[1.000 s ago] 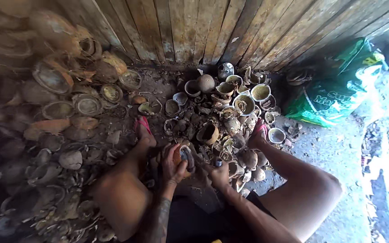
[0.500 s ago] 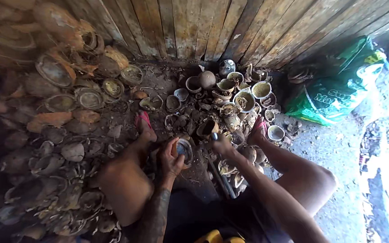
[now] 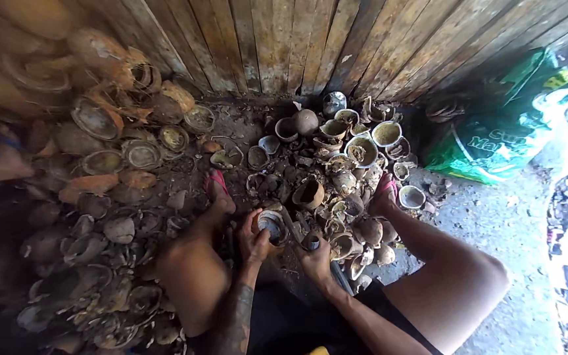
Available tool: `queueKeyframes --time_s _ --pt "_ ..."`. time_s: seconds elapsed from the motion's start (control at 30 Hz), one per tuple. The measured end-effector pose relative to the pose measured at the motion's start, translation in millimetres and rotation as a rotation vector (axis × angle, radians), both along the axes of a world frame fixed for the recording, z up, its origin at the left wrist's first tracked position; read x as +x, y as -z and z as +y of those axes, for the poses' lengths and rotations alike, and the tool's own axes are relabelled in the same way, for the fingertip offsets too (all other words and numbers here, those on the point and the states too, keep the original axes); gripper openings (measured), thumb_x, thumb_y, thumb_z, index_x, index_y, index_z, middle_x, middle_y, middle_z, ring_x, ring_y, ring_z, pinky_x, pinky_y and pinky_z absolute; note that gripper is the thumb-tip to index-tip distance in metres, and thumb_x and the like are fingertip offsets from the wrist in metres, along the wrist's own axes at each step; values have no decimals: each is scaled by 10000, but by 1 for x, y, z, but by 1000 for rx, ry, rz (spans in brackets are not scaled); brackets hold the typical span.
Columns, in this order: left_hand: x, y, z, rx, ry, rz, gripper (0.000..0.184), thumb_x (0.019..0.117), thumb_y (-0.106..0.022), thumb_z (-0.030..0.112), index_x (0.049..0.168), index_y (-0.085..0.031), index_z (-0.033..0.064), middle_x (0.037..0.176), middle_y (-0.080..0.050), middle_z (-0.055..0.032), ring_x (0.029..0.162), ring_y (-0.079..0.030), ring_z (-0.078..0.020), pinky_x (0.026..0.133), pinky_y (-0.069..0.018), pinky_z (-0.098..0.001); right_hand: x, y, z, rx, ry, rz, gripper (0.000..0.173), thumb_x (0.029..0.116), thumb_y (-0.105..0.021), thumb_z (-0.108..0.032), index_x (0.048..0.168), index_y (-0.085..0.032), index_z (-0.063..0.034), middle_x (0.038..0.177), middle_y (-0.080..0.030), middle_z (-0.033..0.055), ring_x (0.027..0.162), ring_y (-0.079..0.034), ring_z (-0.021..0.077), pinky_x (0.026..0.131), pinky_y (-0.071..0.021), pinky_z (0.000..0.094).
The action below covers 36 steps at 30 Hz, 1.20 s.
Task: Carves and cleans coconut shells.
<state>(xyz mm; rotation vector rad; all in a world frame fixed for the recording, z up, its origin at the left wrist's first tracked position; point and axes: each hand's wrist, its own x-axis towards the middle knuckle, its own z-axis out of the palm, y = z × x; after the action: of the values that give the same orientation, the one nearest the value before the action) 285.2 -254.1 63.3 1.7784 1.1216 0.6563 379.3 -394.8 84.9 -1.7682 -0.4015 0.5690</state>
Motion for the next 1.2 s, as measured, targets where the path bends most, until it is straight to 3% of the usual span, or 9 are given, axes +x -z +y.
queueKeyframes --time_s 0.13,0.27,0.43,0.67,0.8,0.9,0.97,1.1,1.2 --pt "0 -1 -3 -69 3 -33 543 760 -587 104 1284 -646 -22 1265 -682 -170 1208 -634 -202 1050 -491 -388 -10 38 -23 104 -81 -111 150 729 -770 -74 741 -623 -49 680 -620 -17 632 -592 15 629 -530 199" --pt "-5 -6 0 -156 25 35 472 818 -597 112 1281 -675 58 1239 -697 -128 1149 -656 -204 980 -525 -428 26 7 -24 33 -129 130 213 755 -802 -45 758 -595 -91 628 -566 -58 525 -522 22 525 -492 222" --pt "2 -1 14 -89 103 15 448 818 -557 88 1235 -691 -5 1349 -660 -153 1326 -574 -229 1131 -436 -413 30 -9 -7 -106 -89 133 266 743 -823 -87 703 -562 -117 578 -518 -56 479 -476 35 480 -442 243" --pt "4 -1 20 -107 100 59 442 819 -566 124 1227 -706 32 1292 -697 -113 1267 -616 -181 1091 -469 -402 97 65 8 81 -273 137 309 679 -875 -157 774 -583 -122 646 -572 -81 564 -542 15 588 -515 228" --pt "-10 -3 9 -30 -12 6 432 925 -635 200 1319 -645 22 1286 -674 -170 1193 -642 -249 1037 -507 -451 42 14 -23 -69 -100 285 244 781 -841 -101 885 -641 -7 680 -616 8 575 -581 74 585 -545 280" --pt "-6 -7 -13 148 113 89 690 843 -686 419 1385 -595 1 1391 -623 -173 1324 -573 -272 1138 -445 -459 6 -19 -28 -86 135 569 216 881 -795 -83 901 -600 7 632 -548 34 469 -475 96 457 -466 276" --pt "-4 2 -18 226 100 100 668 738 -700 337 1306 -654 -11 1325 -660 -181 1276 -604 -293 1107 -464 -469 10 -12 -21 -94 164 543 246 841 -809 -57 811 -568 -21 573 -518 25 421 -454 106 410 -448 290" --pt "0 7 -14 220 69 84 606 700 -663 266 1247 -689 6 1302 -678 -145 1258 -616 -248 1088 -478 -431 90 17 4 -211 -273 335 256 740 -813 -114 845 -583 -70 651 -549 -30 533 -524 77 529 -503 290" --pt "5 7 -11 259 57 75 582 703 -662 243 1232 -697 3 1284 -687 -155 1238 -631 -267 1072 -487 -452 136 7 52 -318 -647 140 362 719 -883 -150 959 -651 -12 816 -620 48 726 -587 125 720 -534 346"
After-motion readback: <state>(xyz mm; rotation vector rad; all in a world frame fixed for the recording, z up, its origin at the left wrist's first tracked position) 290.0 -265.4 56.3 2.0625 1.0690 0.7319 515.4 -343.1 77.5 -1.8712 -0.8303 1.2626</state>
